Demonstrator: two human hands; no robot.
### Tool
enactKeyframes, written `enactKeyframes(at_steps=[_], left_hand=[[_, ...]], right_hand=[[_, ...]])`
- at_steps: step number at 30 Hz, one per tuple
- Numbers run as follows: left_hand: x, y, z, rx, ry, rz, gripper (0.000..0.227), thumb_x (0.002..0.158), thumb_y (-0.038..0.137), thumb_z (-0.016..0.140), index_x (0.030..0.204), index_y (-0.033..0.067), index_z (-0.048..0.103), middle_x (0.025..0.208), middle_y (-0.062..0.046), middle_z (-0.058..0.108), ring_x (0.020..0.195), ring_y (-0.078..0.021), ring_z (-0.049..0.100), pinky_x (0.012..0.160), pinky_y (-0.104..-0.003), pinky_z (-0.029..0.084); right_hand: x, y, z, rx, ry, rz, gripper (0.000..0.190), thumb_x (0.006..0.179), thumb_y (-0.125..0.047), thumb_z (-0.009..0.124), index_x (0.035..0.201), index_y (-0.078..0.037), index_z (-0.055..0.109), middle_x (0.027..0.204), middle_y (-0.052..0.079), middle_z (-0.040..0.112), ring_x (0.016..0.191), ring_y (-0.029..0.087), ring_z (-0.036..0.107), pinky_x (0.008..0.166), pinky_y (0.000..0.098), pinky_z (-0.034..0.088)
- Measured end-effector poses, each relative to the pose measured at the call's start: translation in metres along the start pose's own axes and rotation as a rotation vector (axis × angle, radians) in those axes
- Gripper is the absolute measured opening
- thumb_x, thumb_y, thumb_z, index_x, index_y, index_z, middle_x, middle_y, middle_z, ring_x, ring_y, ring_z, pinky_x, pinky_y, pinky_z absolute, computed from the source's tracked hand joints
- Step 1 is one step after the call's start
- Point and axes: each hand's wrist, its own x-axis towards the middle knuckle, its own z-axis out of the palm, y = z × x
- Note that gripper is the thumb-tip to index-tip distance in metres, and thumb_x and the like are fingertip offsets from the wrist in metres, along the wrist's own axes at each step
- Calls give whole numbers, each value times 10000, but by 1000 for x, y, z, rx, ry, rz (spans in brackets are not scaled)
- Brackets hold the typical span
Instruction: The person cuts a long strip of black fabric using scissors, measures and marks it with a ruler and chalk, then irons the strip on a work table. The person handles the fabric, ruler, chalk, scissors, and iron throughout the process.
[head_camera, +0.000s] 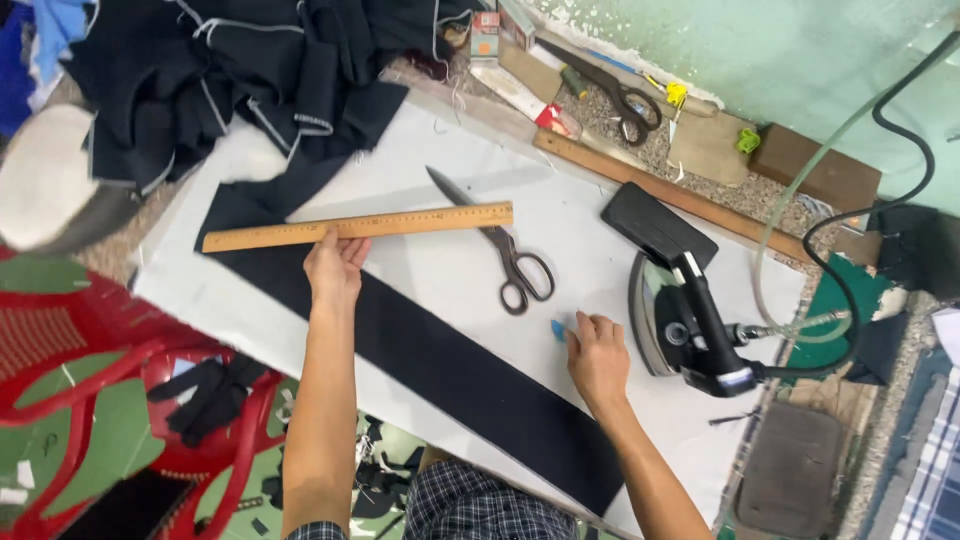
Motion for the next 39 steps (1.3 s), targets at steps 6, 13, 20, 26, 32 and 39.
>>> enactKeyframes(at_steps=[6,13,20,26,32,39], left_hand=[[85,20,32,-126,30,5,381,1015,172,602,1288,-35,434,1041,-217,603,1074,-406,737,988,-562,615],[119,41,32,-119,-68,47,441,1037,174,563,1379,-56,407,1292,-340,570,1233,-441,667,1075,-562,565],[59,31,13,411,-95,371,410,1064,272,618,1357,-7,544,1289,-271,643,1138,-345,693,959,-446,608],[-94,-21,-28,961,-80,1245,377,1014,28,677,1354,-104,579,1323,-324,585,1240,-464,583,1037,-500,489],[-258,-154,-73,1291,-125,1240,591,1033,206,638,1502,-75,414,1592,-304,367,1490,-495,360,1249,-581,296],[-472,-286,-63,1775,-270,737,743,1074,538,349,1584,2,285,1683,-187,216,1565,-308,158,1291,-474,59]], right_hand=[[54,-73,45,49,-14,-210,335,967,-6,603,1291,-44,675,1206,194,672,1113,311,652,925,357,548],[95,-95,45,-25,-307,-136,465,957,13,556,1420,-25,537,1092,198,634,1020,305,607,818,331,532],[77,-81,-21,682,-850,437,769,893,-147,683,1561,20,342,1274,277,635,1165,355,638,938,422,559],[-10,2,-57,1048,-890,414,748,825,-306,851,1403,51,540,830,218,716,720,271,683,593,351,523],[-105,129,-127,1429,-1183,342,689,778,-10,715,1426,45,489,590,44,524,409,122,459,392,270,376],[-209,321,-159,1377,-1375,312,489,951,-281,696,1314,14,552,536,76,507,423,156,429,451,331,371]])
